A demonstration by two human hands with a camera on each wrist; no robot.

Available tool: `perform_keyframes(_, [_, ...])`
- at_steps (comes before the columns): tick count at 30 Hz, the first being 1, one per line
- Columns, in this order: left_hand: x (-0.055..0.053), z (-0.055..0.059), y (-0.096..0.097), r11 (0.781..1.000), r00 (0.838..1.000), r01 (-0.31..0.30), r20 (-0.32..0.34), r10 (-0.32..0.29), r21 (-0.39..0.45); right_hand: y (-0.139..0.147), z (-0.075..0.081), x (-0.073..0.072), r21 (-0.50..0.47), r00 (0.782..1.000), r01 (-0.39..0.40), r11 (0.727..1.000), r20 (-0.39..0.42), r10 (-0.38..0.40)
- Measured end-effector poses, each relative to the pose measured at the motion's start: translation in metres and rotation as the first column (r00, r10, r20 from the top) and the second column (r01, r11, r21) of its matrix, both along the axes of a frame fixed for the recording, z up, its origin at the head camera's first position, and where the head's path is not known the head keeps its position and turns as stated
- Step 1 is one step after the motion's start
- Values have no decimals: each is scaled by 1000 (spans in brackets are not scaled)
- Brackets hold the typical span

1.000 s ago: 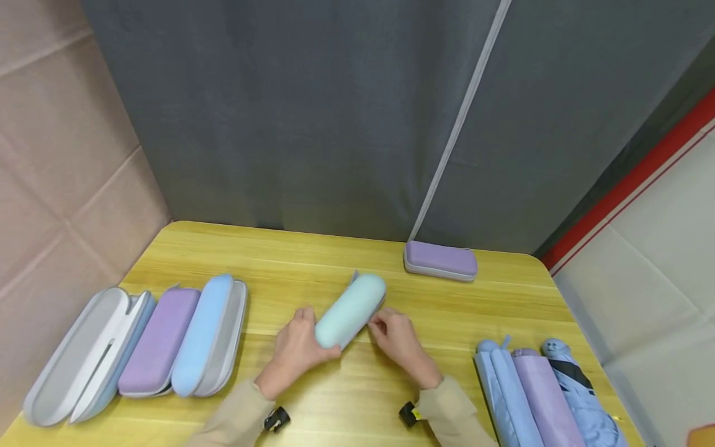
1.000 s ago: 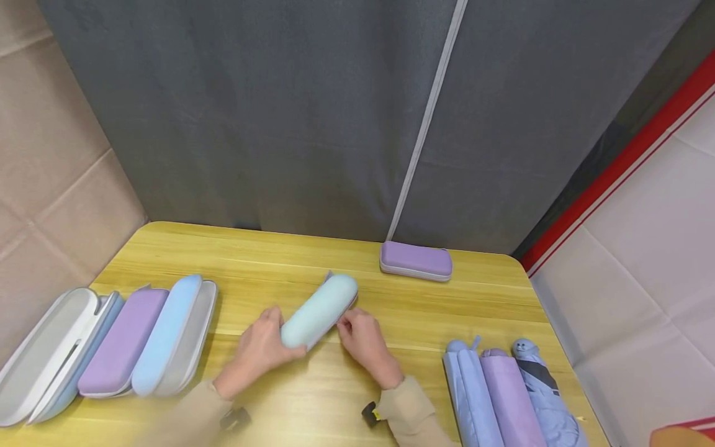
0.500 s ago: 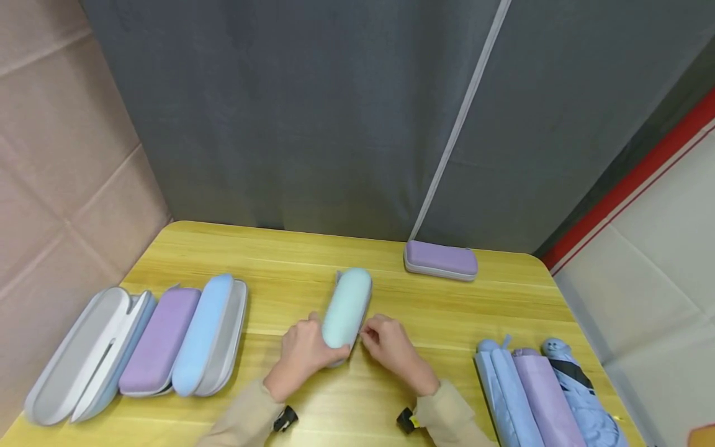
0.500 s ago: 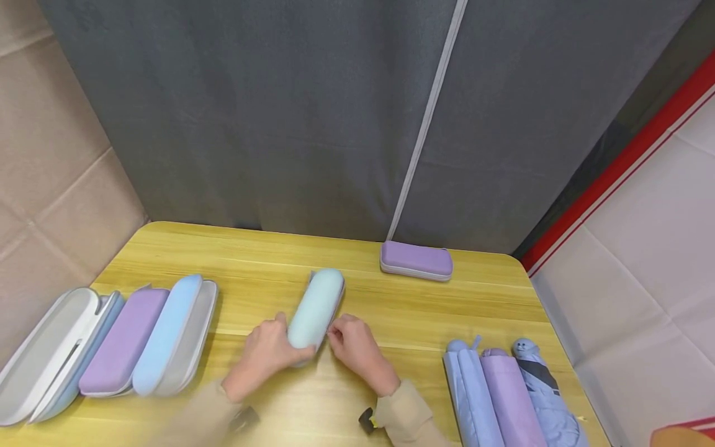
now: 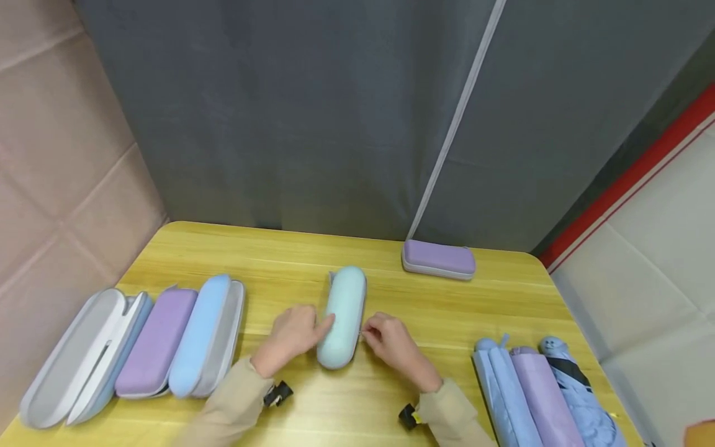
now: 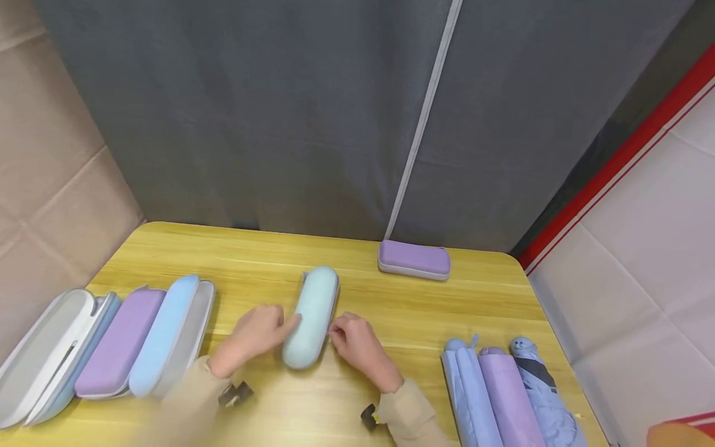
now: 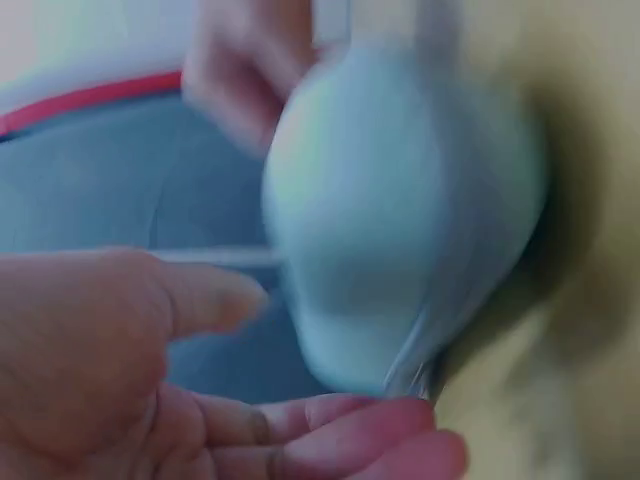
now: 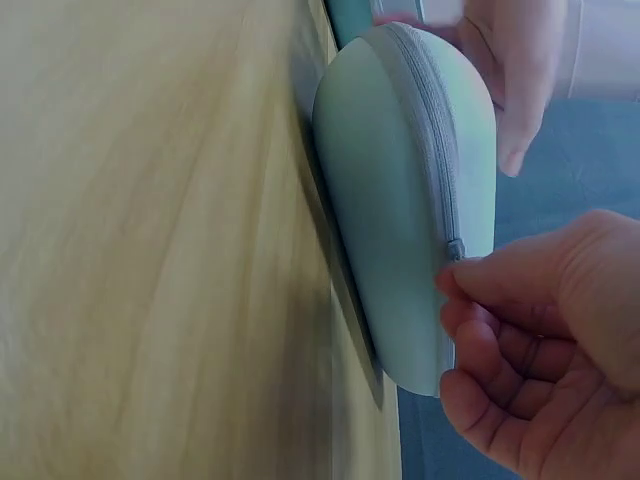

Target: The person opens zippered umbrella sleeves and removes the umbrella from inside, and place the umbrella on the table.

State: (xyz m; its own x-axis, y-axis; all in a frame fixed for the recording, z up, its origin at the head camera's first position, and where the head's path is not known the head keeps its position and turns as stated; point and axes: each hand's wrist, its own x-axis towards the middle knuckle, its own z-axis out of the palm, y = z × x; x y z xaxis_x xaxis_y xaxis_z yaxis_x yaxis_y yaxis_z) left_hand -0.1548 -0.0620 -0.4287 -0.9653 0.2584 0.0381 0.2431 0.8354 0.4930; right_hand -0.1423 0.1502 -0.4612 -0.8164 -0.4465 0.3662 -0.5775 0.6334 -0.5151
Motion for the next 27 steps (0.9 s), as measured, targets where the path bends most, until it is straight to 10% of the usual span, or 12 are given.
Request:
perform_keyframes(3, [-34,12,-10,983,978,153,-128,-166,-103,1,0,-1,1,1000,-5,1000,-2,5])
perform_keyframes(5, [-58,16,-11,940,916,275,-241,-320,-203,3,0,-1,5,1000,-6,1000,1,6])
perform_keyframes(9, [-92,19,-4,778,744,482,-280,-606,-402,4,1,-3,20,1000,-16,1000,10,16])
perform_keyframes(15, [-105,20,18,516,594,585,-103,-798,-626,4,2,-4,34,999,-32,999,33,31])
perform_keyframes(17, [-106,20,22,465,572,593,-63,-818,-658,4,2,-4,33,999,-37,999,39,36])
perform_keyframes(20, [-108,20,24,445,559,608,-44,-828,-657,4,1,-4,32,998,-41,999,43,39])
perform_keyframes(23, [-112,19,22,476,567,640,-47,-822,-603,5,1,-4,34,998,-33,999,51,31])
perform_keyframes(27, [-116,13,15,543,615,665,-36,-787,-513,7,4,-3,42,998,-22,999,59,20])
